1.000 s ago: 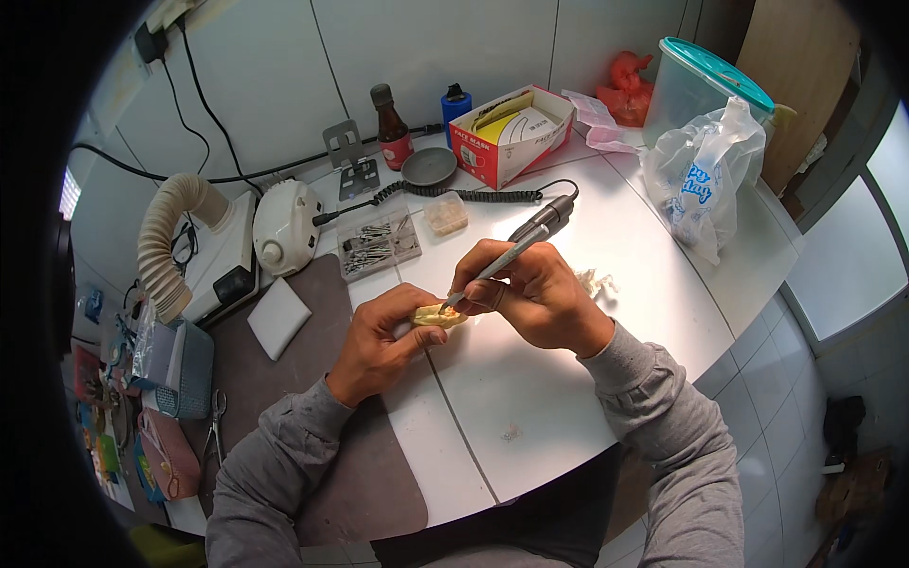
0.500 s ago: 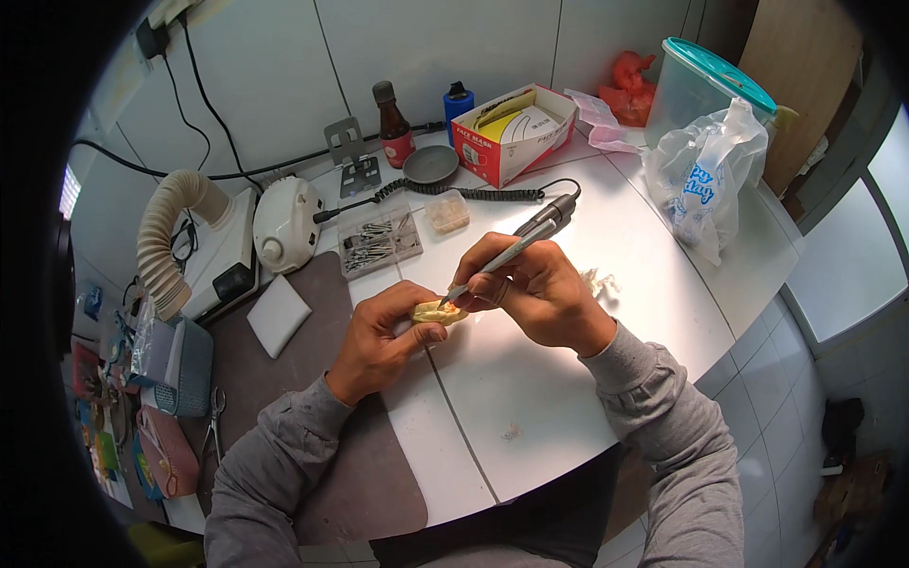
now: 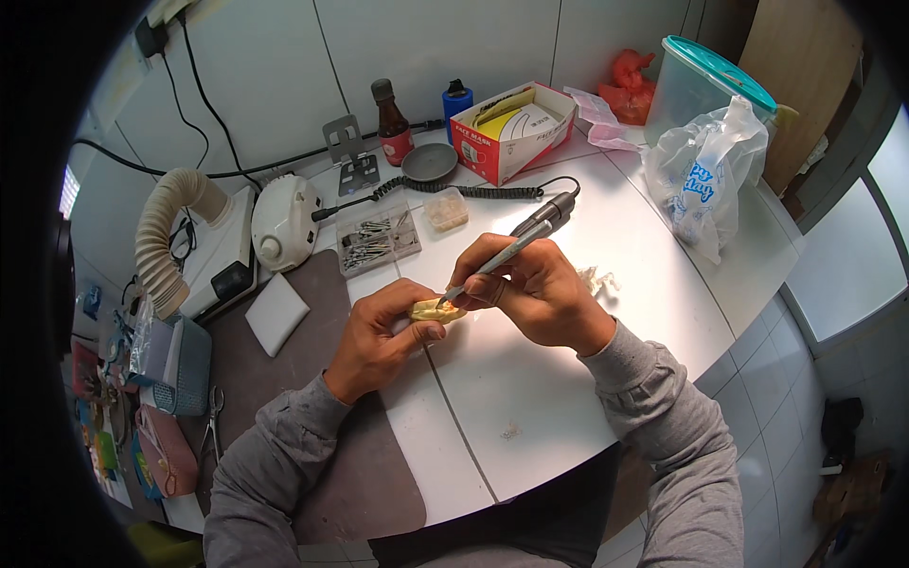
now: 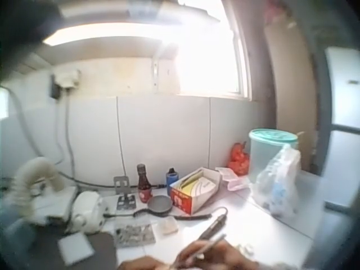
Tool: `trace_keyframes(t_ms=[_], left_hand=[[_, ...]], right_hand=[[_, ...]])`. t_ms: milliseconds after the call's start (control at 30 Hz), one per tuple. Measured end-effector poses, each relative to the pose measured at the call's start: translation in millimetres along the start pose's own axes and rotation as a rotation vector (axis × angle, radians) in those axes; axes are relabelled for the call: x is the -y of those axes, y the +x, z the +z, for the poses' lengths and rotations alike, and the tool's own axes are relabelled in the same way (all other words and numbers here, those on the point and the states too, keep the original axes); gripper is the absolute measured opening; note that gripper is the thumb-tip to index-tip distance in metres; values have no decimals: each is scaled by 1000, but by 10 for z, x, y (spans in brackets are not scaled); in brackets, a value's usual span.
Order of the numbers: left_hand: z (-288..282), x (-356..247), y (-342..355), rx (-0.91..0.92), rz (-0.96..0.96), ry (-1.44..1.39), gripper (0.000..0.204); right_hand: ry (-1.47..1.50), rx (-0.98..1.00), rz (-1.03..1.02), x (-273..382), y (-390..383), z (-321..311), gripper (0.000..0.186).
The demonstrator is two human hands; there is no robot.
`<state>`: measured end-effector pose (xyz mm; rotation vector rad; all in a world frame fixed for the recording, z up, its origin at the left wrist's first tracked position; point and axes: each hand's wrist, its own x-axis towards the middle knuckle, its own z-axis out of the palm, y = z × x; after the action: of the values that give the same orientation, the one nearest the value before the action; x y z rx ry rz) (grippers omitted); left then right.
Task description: Trimming and refining a yellow dental plaster model using a scalpel on a laboratory workbench.
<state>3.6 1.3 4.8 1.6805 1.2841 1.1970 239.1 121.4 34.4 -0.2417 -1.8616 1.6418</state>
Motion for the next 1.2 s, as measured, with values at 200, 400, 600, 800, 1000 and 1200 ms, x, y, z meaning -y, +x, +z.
trace_keyframes(t_ms=[200,400,600,800,1000,1200], left_hand=[[-7,-5,3,5,2,27,27],[8,15,-1,-16,24,13,31],[11,39,-8,-36,46,2,35],[-2,-1,5,-2,-1,-2,29],[6,4,2,-11,9,-12,29],[6,-5,2,-7,20,3,29]], right_hand=[[-6,-15,18,-2,-7,-3,11],[-8,-11,18,-12,-3,-17,10],[3,-35,21,24,2,14,10],[-16,-22,4,0,-5,-3,11],[0,-13,21,5,-1,-4,10],[-15,-5,35,6,-9,-23,10]])
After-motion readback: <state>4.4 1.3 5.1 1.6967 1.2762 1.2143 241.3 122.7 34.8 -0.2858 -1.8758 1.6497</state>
